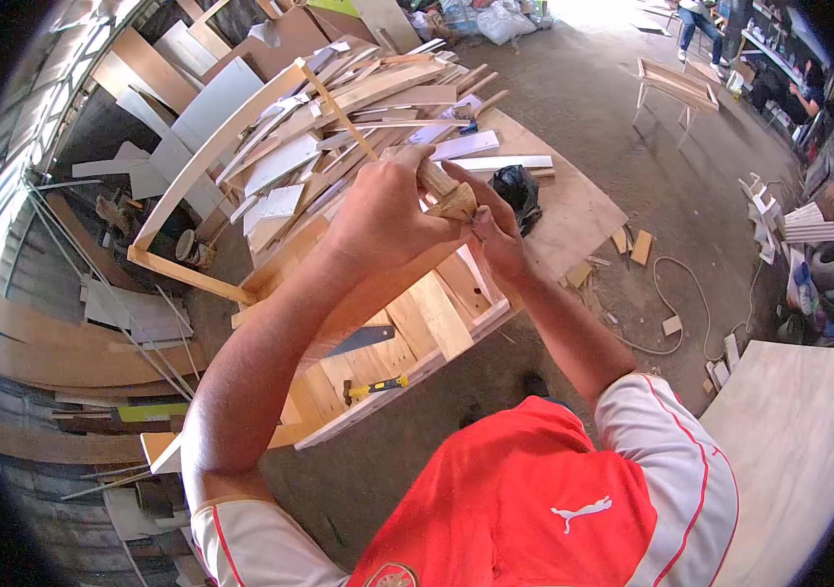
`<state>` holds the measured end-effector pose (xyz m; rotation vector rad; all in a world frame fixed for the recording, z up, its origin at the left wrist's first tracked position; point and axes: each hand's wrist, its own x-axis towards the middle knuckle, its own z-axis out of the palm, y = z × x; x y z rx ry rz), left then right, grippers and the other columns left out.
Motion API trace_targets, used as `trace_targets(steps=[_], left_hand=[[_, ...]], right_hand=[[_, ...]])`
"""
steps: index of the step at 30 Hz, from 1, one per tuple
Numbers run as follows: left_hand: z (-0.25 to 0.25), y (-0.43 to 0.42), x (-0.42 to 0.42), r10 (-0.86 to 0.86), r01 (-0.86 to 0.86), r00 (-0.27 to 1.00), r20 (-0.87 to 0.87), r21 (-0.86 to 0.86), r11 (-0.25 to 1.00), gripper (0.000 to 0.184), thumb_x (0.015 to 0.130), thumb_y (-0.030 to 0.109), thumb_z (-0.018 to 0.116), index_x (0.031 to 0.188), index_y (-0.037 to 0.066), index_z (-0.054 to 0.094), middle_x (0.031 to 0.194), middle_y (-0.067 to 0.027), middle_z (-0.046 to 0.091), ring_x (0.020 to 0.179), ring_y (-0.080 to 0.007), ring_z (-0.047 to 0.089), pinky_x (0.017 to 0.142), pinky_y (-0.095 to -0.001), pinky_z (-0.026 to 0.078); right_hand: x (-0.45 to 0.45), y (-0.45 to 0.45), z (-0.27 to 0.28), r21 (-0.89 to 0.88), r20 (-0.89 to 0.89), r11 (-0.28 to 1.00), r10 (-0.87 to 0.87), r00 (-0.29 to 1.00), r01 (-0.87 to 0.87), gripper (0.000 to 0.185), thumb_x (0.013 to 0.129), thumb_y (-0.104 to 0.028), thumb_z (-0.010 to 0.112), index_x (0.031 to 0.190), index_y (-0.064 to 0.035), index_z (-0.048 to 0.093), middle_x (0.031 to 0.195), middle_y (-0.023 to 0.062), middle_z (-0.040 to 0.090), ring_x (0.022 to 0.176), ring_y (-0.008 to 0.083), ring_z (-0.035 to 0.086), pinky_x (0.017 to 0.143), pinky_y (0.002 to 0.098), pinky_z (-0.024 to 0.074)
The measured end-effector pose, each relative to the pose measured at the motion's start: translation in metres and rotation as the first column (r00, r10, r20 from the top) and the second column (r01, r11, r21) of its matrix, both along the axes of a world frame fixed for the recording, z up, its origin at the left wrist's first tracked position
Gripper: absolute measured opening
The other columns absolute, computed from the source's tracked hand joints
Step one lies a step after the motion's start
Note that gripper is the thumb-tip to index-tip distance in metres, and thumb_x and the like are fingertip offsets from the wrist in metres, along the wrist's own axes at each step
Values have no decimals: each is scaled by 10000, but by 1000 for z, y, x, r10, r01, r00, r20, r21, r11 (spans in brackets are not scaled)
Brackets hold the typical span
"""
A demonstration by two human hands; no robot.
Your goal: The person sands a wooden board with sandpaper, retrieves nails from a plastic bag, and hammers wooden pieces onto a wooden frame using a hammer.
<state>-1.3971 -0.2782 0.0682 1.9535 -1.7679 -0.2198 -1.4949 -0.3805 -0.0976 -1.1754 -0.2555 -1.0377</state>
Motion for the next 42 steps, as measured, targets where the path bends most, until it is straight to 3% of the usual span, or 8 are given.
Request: trace_targets(steps=[9, 11, 21, 24, 32, 36, 39, 42], left_hand=[[-8, -3, 4, -44, 43, 999, -11, -43, 998, 769, 610, 315, 890, 1222, -47, 595, 910, -218, 710, 892, -343, 708, 802, -400, 540], [-2, -1, 0, 4, -4, 1000, -6, 42, 999, 723, 642, 263, 901, 1228, -19, 584, 968, -142, 720, 961, -227, 696, 857, -342, 535], [2, 0, -4, 40, -42, 999, 27, 81, 996, 759, 684, 238, 898, 1301, -30, 545, 1027, -102, 724, 1029, -161, 671, 916, -314, 522], [-3, 4, -5, -4, 4, 1000, 11, -29, 1000, 895, 628, 335, 885, 1322, -94, 517, 1007, -248, 708, 975, -335, 704, 864, -383, 537], [1, 17, 6, -90, 90, 995, 32, -4, 996, 994, 664, 306, 869, 1438, -78, 378, 1112, -291, 665, 1032, -376, 677, 902, -408, 525], [20, 47, -14, 84, -105, 987, 136, 149, 983, 886, 715, 264, 853, 1466, 99, 412, 1259, -224, 622, 1144, -341, 639, 953, -417, 530], [17, 76, -12, 35, -39, 930, 365, 2, 999, 837, 761, 287, 815, 1451, 31, 416, 1195, -231, 638, 1029, -403, 659, 887, -444, 537], [25, 114, -19, 129, -156, 878, 461, 20, 988, 732, 744, 287, 830, 1385, 110, 522, 1194, -171, 654, 1056, -358, 662, 896, -430, 543]], right_hand=[[-22, -2, 15, -187, -37, 913, -375, 926, 362, 319, 956, -21, 610, 1268, 44, 609, 1269, 148, 614, 1152, 203, 594, 983, 329, 479], [-27, 3, 24, -139, -38, 928, -354, 934, 346, 297, 942, 51, 589, 1236, 47, 632, 1232, 142, 635, 1114, 190, 611, 960, 311, 490], [-26, 9, 11, -16, -130, 935, -354, 926, 355, 281, 909, 10, 660, 1188, 41, 651, 1143, 139, 684, 1009, 170, 658, 860, 292, 537], [-29, 14, 11, -4, -109, 934, -357, 928, 358, 274, 908, 34, 649, 1181, 44, 649, 1124, 123, 685, 979, 155, 656, 833, 284, 543], [-30, 13, 5, -70, -114, 885, -466, 877, 461, 307, 872, -20, 723, 1174, 13, 674, 1137, 130, 702, 993, 163, 669, 825, 285, 545], [-40, 26, 9, -113, -95, 788, -615, 783, 605, 260, 890, 72, 657, 1148, 46, 647, 1096, 121, 662, 957, 146, 644, 820, 271, 530], [-47, 40, 3, -215, -27, 594, -797, 604, 775, 268, 879, 57, 679, 1144, 33, 651, 1123, 116, 636, 922, 142, 631, 809, 266, 525], [-54, 58, -6, -268, 0, 472, -872, 490, 840, 307, 851, -18, 735, 1143, 11, 642, 1091, 131, 618, 919, 200, 588, 771, 305, 500]])
